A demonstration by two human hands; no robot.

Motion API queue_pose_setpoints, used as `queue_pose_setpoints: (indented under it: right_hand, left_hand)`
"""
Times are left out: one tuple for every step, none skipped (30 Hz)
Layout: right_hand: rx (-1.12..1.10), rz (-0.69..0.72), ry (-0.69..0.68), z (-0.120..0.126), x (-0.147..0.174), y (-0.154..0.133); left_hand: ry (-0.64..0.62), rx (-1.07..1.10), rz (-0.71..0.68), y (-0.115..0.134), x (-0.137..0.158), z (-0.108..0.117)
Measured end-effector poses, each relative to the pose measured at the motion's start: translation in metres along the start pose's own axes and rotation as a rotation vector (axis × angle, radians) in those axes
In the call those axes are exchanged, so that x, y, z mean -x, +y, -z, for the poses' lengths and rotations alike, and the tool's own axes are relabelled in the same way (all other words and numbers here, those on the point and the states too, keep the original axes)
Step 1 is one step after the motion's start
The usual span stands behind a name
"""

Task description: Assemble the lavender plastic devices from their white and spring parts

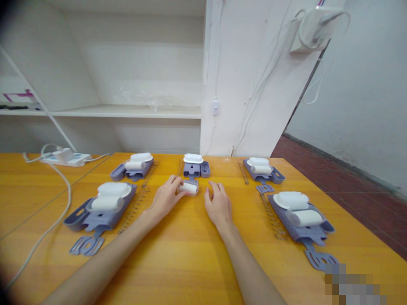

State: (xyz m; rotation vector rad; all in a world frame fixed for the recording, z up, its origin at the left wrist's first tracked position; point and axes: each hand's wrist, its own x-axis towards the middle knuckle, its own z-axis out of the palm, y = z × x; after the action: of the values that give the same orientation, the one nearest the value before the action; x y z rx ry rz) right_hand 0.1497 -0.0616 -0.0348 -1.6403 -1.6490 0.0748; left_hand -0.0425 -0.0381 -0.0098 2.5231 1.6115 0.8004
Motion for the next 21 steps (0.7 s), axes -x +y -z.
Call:
queue_pose_setpoints:
  right_hand:
    - [0.0,0.001,-0.003,0.0,0.0,0.0]
    - [0.002,0.002,-0.004,0.0,0.0,0.0]
    - [0.004,0.003,-0.005,0.0,0.0,-0.001]
    - [0.006,0.003,-0.005,0.0,0.0,-0.001]
    - [0.008,0.003,-0.003,-0.001,0.001,-0.001]
    - [0.01,0.004,0.0,-0.001,0.001,-0.001]
    - [0.011,0.005,0.002,-0.001,0.001,0.0]
    - [0.012,0.005,0.002,-0.001,0.001,0.0]
    - [0.011,0.006,0.0,0.0,0.001,0.0]
    - [0.008,0.007,-0.002,0.0,0.001,0.0]
    - [0.006,0.007,-0.006,0.0,0.001,0.0]
    - [0.002,0.006,-0.007,0.001,0.001,0.0]
    - [-0.003,0.003,-0.007,0.001,0.001,-0.001]
    - [-0.009,-0.001,-0.005,0.001,0.002,-0.001]
    - [-0.016,-0.005,-0.003,0.001,0.002,-0.002]
    - [-0.021,-0.009,0.001,0.001,0.003,-0.002]
    - [-0.023,-0.011,0.004,0.0,0.003,-0.003]
    - [-0.021,-0.011,0.009,0.0,0.003,-0.003]
    - [-0.014,-0.006,0.015,0.0,0.002,-0.004]
    - [-0.003,0.003,0.022,-0.001,0.0,-0.004]
    - [0.011,0.018,0.029,-0.001,-0.004,-0.004]
  left_hand:
    - [-0.003,-0.003,-0.008,0.0,0.001,0.002]
    - [-0.002,-0.005,-0.015,-0.001,0.003,0.004]
    - [0.006,-0.007,-0.024,-0.001,0.004,0.005]
    - [0.017,-0.008,-0.033,-0.001,0.006,0.007]
    - [0.033,-0.008,-0.042,-0.001,0.007,0.008]
    - [0.047,-0.007,-0.05,0.0,0.009,0.009]
    - [0.057,-0.005,-0.058,0.0,0.01,0.009]
    - [0.065,-0.003,-0.062,0.001,0.012,0.008]
    - [0.069,0.001,-0.064,0.002,0.013,0.007]
    - [0.067,0.005,-0.069,0.002,0.014,0.005]
    - [0.058,0.01,-0.081,0.002,0.016,0.003]
    - [0.045,0.017,-0.097,0.002,0.016,0.0]
    - [0.028,0.025,-0.116,0.002,0.017,-0.001]
    - [0.01,0.033,-0.135,0.002,0.017,-0.003]
    - [-0.006,0.041,-0.151,0.001,0.018,-0.004]
    - [-0.019,0.049,-0.161,0.001,0.018,-0.004]
    - [-0.028,0.057,-0.166,0.001,0.018,-0.004]
    - [-0.036,0.063,-0.17,0.001,0.017,-0.003]
    - [-0.043,0.068,-0.175,0.001,0.017,-0.003]
    - [-0.048,0.072,-0.178,0.001,0.017,-0.002]
    - [-0.05,0.074,-0.178,0.002,0.017,-0.001]
